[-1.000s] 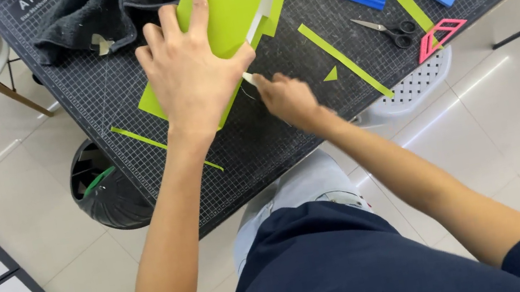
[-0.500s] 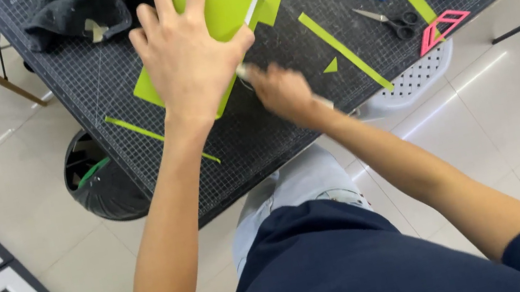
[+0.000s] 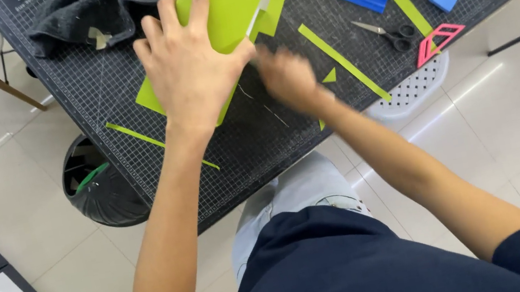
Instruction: Applying green paper strips to the edges of a white box and smoothing them with a tool.
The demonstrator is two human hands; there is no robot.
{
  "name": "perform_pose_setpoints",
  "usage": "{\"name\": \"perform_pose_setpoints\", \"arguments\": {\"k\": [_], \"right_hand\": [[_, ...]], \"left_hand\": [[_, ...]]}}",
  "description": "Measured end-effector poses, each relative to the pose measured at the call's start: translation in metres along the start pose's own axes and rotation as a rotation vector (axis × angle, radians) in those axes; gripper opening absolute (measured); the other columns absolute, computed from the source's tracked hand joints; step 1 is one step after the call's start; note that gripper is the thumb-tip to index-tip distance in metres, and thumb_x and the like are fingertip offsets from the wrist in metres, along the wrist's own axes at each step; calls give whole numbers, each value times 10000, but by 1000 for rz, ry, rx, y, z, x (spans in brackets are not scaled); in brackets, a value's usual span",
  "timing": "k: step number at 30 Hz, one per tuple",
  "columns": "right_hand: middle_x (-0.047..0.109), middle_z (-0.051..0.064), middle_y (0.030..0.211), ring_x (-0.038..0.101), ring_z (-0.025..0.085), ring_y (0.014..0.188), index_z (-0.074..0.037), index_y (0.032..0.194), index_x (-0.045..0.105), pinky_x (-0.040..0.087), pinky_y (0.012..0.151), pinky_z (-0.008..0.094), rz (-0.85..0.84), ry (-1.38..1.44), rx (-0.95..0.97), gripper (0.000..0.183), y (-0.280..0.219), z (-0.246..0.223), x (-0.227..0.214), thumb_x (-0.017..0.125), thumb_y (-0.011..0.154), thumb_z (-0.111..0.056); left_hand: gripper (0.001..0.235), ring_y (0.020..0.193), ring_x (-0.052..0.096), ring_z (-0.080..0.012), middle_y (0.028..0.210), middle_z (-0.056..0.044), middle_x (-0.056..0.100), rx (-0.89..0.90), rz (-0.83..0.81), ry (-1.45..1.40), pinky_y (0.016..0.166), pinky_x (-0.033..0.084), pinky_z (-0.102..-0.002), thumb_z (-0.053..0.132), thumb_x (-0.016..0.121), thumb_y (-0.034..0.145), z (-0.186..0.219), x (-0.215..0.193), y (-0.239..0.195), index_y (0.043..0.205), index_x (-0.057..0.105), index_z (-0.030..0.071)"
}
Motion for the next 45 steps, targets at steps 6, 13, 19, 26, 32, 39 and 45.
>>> {"name": "perform_pose_setpoints", "arguments": {"k": [6,13,19,26,32,39,45], "right_hand": [[610,197,844,634,506,725,-222,1183,554,485,589,631,-70,136,149,241,35,49,-9,434,1010,-337],[607,186,821,633,400,665,-213,1319,555,516,569,555,-162,109,102,358,18,28,-14,374,1059,-379],[508,45,581,492,232,389,-229,970,618,351,273,387,301,-236,-140,206,30,41,15,416,1010,-237],[677,185,907,653,424,824,-95,946,677,518,678,552,48,23,260,354,52,95,2,494,991,-395],[724,63,1183,675,153,1000,-125,1258,709,467,786,327,24,501,87,319,5,109,-62,607,1003,-288],[637,180,1239,599,309,1071,-29,1476,505,456,898,406,219,421,475,677,-97,211,-74,695,826,-51],[686,87,917,592,163,654,-29,1398,567,499,619,320,286,716,647,462,-138,202,-77,676,954,-100]], "left_hand": [[1001,979,521,-314,1190,-85,535,-5,-5,1,824,445,-464,718,745,763,0,0,3,1566,314,303],[994,979,530,-297,1204,-95,549,-14,-56,24,812,449,-445,805,667,810,0,3,4,1575,276,305],[1033,1020,509,-322,1248,-102,522,-46,-101,-31,854,429,-464,704,716,737,-2,7,9,1578,254,321],[1023,998,516,-326,1205,-97,529,-49,-37,0,809,428,-466,742,695,727,-9,17,12,1565,289,318],[784,1217,506,-392,1326,-177,546,-289,-191,-264,966,396,-609,650,763,834,-116,41,50,1437,493,227],[646,1255,624,-266,1360,-107,655,-980,-309,-1446,1038,489,-416,488,527,804,-189,65,-59,1333,578,119],[465,1017,636,-260,1096,-59,665,-1362,-509,-2051,841,514,-410,599,505,799,-146,153,-152,1070,592,231]]}}
Point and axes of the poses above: each hand's wrist, its own y-axis towards the middle knuckle, its own x-axis out of the palm, z = x × y, the point moved 10 cm from there along y, towards the middle knuckle
